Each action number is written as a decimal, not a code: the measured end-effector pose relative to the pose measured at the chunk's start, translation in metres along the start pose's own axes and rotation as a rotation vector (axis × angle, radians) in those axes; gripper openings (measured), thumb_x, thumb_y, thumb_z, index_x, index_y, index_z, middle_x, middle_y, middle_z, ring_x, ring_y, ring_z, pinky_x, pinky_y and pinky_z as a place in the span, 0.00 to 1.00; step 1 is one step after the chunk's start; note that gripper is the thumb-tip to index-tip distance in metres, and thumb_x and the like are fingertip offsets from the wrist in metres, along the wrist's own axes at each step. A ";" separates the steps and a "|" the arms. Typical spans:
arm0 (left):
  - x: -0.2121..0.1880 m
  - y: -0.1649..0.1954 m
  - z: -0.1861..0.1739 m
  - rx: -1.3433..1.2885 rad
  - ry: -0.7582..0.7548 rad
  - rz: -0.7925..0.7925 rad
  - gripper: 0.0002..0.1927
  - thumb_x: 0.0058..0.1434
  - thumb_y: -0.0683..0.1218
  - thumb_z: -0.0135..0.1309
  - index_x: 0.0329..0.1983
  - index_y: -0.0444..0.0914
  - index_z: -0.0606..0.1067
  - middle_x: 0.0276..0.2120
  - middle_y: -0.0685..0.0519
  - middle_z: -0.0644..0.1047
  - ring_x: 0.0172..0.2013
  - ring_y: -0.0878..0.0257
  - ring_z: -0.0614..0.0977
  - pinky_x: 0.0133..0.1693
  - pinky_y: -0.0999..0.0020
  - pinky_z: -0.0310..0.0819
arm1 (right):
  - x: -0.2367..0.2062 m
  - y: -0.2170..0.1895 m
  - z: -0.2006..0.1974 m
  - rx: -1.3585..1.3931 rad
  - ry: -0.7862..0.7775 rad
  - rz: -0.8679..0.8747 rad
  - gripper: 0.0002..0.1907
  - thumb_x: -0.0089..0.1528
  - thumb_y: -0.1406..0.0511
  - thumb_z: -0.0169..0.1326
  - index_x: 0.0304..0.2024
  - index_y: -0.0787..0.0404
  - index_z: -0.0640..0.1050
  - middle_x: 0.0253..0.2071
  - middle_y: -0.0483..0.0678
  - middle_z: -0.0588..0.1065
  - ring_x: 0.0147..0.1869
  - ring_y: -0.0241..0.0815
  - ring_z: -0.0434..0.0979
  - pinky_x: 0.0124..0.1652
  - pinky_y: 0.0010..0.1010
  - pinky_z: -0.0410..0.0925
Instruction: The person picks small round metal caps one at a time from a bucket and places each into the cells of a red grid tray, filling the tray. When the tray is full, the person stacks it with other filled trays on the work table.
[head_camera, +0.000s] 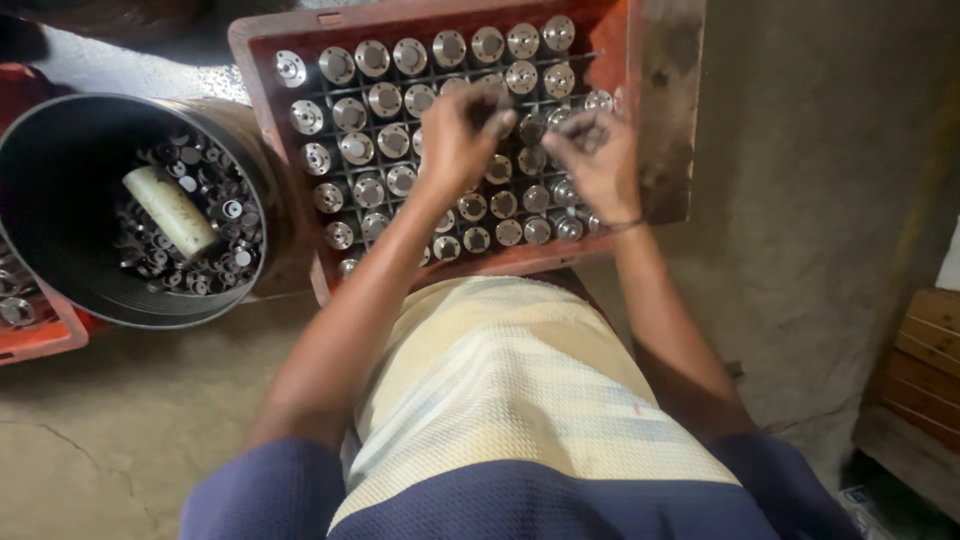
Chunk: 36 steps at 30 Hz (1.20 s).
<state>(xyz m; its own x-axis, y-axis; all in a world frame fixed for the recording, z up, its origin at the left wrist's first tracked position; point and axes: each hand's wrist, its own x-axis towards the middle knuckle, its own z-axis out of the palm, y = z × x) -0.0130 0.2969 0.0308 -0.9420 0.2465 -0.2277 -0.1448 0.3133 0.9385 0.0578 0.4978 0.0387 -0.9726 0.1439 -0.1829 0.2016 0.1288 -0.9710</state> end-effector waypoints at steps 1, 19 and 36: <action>0.008 0.001 0.003 0.092 0.010 0.067 0.08 0.59 0.43 0.64 0.41 0.39 0.82 0.39 0.47 0.82 0.37 0.56 0.85 0.38 0.63 0.82 | 0.006 0.002 -0.005 -0.113 0.031 0.007 0.09 0.63 0.72 0.66 0.42 0.65 0.79 0.41 0.47 0.81 0.43 0.33 0.81 0.44 0.23 0.75; 0.073 -0.005 0.027 0.421 0.189 0.350 0.14 0.48 0.46 0.70 0.32 0.38 0.78 0.34 0.45 0.80 0.37 0.45 0.81 0.38 0.50 0.74 | 0.094 -0.005 -0.007 -0.794 0.251 -0.125 0.20 0.47 0.61 0.79 0.25 0.61 0.78 0.25 0.50 0.80 0.27 0.43 0.80 0.31 0.35 0.72; 0.021 -0.026 0.034 -0.689 -0.319 -0.222 0.19 0.64 0.29 0.43 0.57 0.34 0.65 0.46 0.43 0.80 0.40 0.60 0.84 0.39 0.67 0.82 | 0.019 -0.056 0.017 -0.455 -0.170 -0.144 0.14 0.59 0.72 0.64 0.48 0.59 0.83 0.44 0.49 0.79 0.42 0.35 0.80 0.39 0.22 0.74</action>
<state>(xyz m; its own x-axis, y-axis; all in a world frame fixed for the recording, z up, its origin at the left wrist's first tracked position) -0.0192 0.3249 -0.0073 -0.7520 0.5284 -0.3941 -0.5724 -0.2269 0.7879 0.0261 0.4769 0.0869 -0.9917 -0.0631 -0.1116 0.0580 0.5559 -0.8292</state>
